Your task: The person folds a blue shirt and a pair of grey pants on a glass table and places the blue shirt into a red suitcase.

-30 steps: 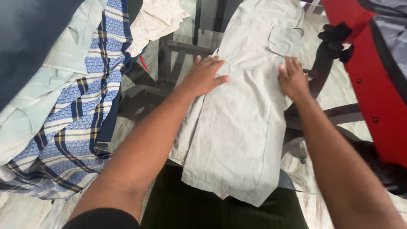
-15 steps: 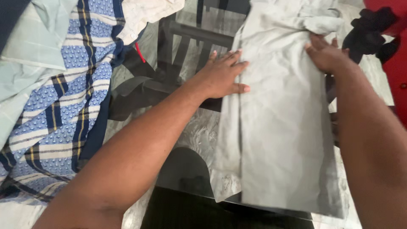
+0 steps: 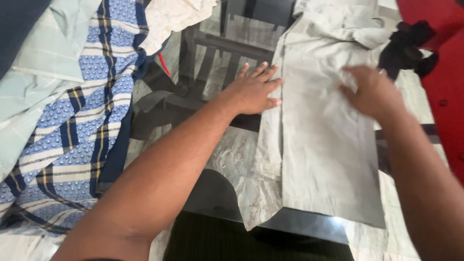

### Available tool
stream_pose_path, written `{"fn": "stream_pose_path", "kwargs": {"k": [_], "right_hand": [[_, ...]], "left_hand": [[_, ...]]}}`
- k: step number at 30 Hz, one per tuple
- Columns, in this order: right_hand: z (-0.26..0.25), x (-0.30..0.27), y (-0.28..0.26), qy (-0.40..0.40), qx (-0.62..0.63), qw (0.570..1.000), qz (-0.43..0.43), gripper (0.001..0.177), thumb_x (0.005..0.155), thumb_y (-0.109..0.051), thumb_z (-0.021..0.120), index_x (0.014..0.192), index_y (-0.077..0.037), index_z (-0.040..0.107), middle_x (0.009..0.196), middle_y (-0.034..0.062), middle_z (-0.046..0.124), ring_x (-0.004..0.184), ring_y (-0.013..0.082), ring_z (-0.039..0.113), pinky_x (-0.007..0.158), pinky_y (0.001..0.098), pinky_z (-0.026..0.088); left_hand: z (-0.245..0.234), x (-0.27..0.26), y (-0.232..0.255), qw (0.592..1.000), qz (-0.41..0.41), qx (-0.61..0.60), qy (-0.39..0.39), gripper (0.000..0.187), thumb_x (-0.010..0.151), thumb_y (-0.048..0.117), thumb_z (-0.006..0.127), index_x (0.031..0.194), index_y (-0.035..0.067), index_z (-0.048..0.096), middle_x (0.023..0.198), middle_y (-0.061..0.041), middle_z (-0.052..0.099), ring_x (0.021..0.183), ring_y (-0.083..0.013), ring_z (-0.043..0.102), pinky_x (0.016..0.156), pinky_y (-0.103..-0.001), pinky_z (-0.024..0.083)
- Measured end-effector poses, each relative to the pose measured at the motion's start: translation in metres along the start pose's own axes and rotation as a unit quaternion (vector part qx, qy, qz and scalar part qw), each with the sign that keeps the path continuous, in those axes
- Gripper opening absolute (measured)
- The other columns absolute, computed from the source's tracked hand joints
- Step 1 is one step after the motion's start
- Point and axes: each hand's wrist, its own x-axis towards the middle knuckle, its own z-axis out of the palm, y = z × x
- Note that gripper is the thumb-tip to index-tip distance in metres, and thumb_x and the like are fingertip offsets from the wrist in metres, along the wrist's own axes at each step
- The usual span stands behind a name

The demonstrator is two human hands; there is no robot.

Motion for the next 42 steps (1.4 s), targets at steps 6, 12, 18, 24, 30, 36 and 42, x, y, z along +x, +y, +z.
{"fn": "stream_pose_path", "kwargs": {"k": [6, 12, 18, 24, 30, 36, 42], "right_hand": [[-0.048, -0.173, -0.112, -0.202, 0.05, 0.978, -0.032, 0.093, 0.068, -0.062, 0.079, 0.144, -0.014, 0.055, 0.148, 0.0106, 0.06, 0.118, 0.0306, 0.066, 0.098, 0.0453, 0.055], [-0.038, -0.249, -0.139, 0.075, 0.109, 0.99, -0.051, 0.04, 0.072, -0.032, 0.082, 0.106, -0.011, 0.075, 0.101, 0.0083, 0.071, 0.093, 0.0303, 0.067, 0.076, 0.042, 0.053], [-0.038, -0.271, -0.145, 0.153, 0.107, 0.982, -0.021, 0.006, 0.083, -0.01, 0.073, 0.081, -0.008, 0.068, 0.085, 0.0045, 0.072, 0.081, 0.0267, 0.068, 0.068, 0.0409, 0.05], [-0.068, -0.279, -0.166, 0.178, 0.154, 0.965, 0.111, 0.008, 0.091, -0.009, 0.07, 0.087, -0.003, 0.065, 0.079, 0.0091, 0.069, 0.063, 0.0291, 0.064, 0.056, 0.0396, 0.049], [-0.068, -0.27, -0.18, 0.179, 0.145, 0.971, 0.064, 0.009, 0.09, -0.009, 0.07, 0.087, -0.003, 0.064, 0.085, 0.009, 0.072, 0.065, 0.0304, 0.066, 0.056, 0.039, 0.05], [-0.041, -0.281, -0.159, 0.044, 0.141, 0.989, -0.017, 0.041, 0.075, -0.035, 0.083, 0.103, -0.01, 0.066, 0.111, 0.0051, 0.072, 0.102, 0.0309, 0.068, 0.08, 0.0428, 0.052], [-0.017, -0.303, -0.142, 0.087, 0.039, 0.993, -0.067, 0.074, 0.066, -0.043, 0.082, 0.131, -0.014, 0.06, 0.141, 0.007, 0.058, 0.134, 0.031, 0.052, 0.108, 0.0516, 0.04]], "left_hand": [[0.017, 0.006, -0.005, 0.999, 0.019, 0.023, 0.021, 0.073, 0.103, 0.053, 0.04, 0.16, 0.01, 0.027, 0.171, -0.007, 0.013, 0.158, -0.0283, 0.008, 0.124, -0.061, 0.005], [0.013, -0.01, 0.005, 0.998, 0.03, 0.04, -0.037, 0.093, 0.092, 0.065, 0.051, 0.161, 0.01, 0.021, 0.172, -0.011, 0.006, 0.158, -0.0286, 0.002, 0.123, -0.062, -0.005], [-0.01, -0.035, 0.029, 0.988, 0.064, 0.009, -0.14, 0.128, 0.072, 0.07, 0.076, 0.162, 0.007, 0.009, 0.171, -0.015, -0.007, 0.158, -0.0314, -0.013, 0.123, -0.06, -0.009], [-0.022, -0.048, 0.065, 0.965, 0.065, 0.069, -0.244, 0.145, 0.062, 0.06, 0.092, 0.161, 0.004, 0.002, 0.169, -0.018, -0.01, 0.156, -0.0363, -0.011, 0.125, -0.054, 0.001], [-0.04, -0.061, 0.07, 0.973, 0.206, -0.078, -0.073, 0.114, 0.047, 0.03, 0.098, 0.146, 0.017, 0.045, 0.149, -0.011, 0.044, 0.142, -0.0323, 0.035, 0.118, -0.045, 0.032], [-0.046, -0.073, 0.112, 0.939, 0.299, -0.077, -0.149, 0.072, 0.051, 0.023, 0.099, 0.115, 0.021, 0.065, 0.141, -0.003, 0.054, 0.138, -0.027, 0.043, 0.115, -0.043, 0.038], [-0.043, -0.096, 0.138, 0.915, 0.307, -0.011, -0.263, 0.071, 0.053, 0.025, 0.1, 0.115, 0.025, 0.066, 0.152, -0.005, 0.042, 0.146, -0.0298, 0.029, 0.119, -0.05, 0.027]]}}
